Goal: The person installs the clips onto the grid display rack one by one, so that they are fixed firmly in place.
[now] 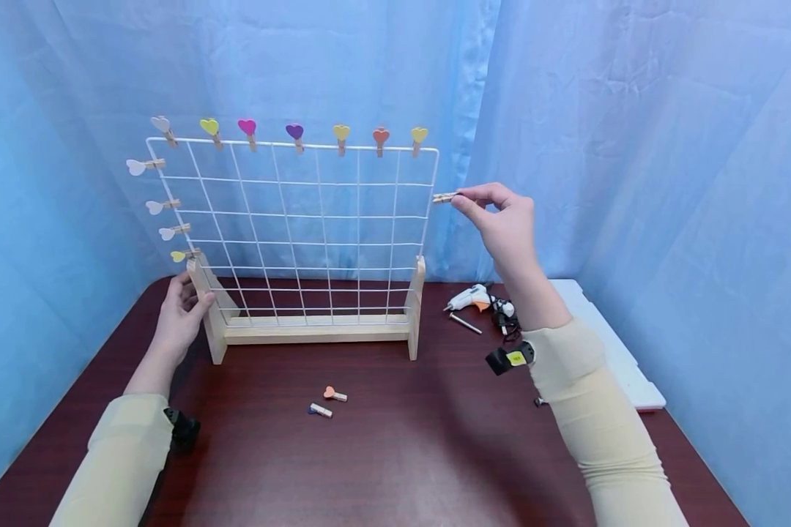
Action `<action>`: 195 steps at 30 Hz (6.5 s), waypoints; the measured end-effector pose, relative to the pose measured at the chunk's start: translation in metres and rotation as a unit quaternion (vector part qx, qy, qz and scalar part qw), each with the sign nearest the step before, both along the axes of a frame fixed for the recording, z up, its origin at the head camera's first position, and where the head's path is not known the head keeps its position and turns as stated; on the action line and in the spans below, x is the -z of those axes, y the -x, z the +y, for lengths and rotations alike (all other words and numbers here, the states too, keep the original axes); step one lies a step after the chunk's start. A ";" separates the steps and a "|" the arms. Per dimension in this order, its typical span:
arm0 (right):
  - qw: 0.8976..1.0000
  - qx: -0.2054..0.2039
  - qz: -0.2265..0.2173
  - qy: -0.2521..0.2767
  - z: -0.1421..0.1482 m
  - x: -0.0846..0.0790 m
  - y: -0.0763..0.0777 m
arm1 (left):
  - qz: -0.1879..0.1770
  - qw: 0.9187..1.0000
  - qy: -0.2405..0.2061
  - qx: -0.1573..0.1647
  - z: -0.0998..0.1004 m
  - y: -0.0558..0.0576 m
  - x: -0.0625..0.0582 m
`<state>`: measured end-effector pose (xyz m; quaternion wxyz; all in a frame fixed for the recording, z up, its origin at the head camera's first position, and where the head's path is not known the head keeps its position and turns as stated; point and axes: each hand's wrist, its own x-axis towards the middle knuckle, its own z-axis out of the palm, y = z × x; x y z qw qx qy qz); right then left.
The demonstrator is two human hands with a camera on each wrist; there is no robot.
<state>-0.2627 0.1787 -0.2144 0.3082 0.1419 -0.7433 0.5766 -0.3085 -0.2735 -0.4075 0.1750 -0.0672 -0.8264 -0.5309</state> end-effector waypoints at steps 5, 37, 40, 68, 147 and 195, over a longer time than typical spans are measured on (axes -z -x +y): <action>0.992 0.015 -0.002 0.125 0.001 0.004 0.024 | -0.006 1.000 0.000 -0.002 0.000 -0.001 0.000; 1.000 0.006 0.026 -0.008 -0.015 0.015 -0.007 | -0.009 1.000 -0.002 -0.006 -0.002 0.003 0.001; 0.996 -0.017 0.042 -0.080 -0.023 0.031 -0.014 | -0.009 1.000 -0.003 -0.006 0.000 0.003 0.000; 0.769 -0.397 -0.022 -0.501 -0.114 0.222 0.026 | -0.009 1.000 -0.010 -0.010 0.001 0.004 0.001; 0.972 -0.005 -0.089 0.219 -0.018 0.054 0.043 | -0.007 1.000 -0.001 -0.005 0.000 0.002 0.003; 0.835 -0.344 0.017 -0.430 -0.119 0.198 0.003 | -0.010 1.000 -0.013 -0.005 -0.001 0.004 -0.001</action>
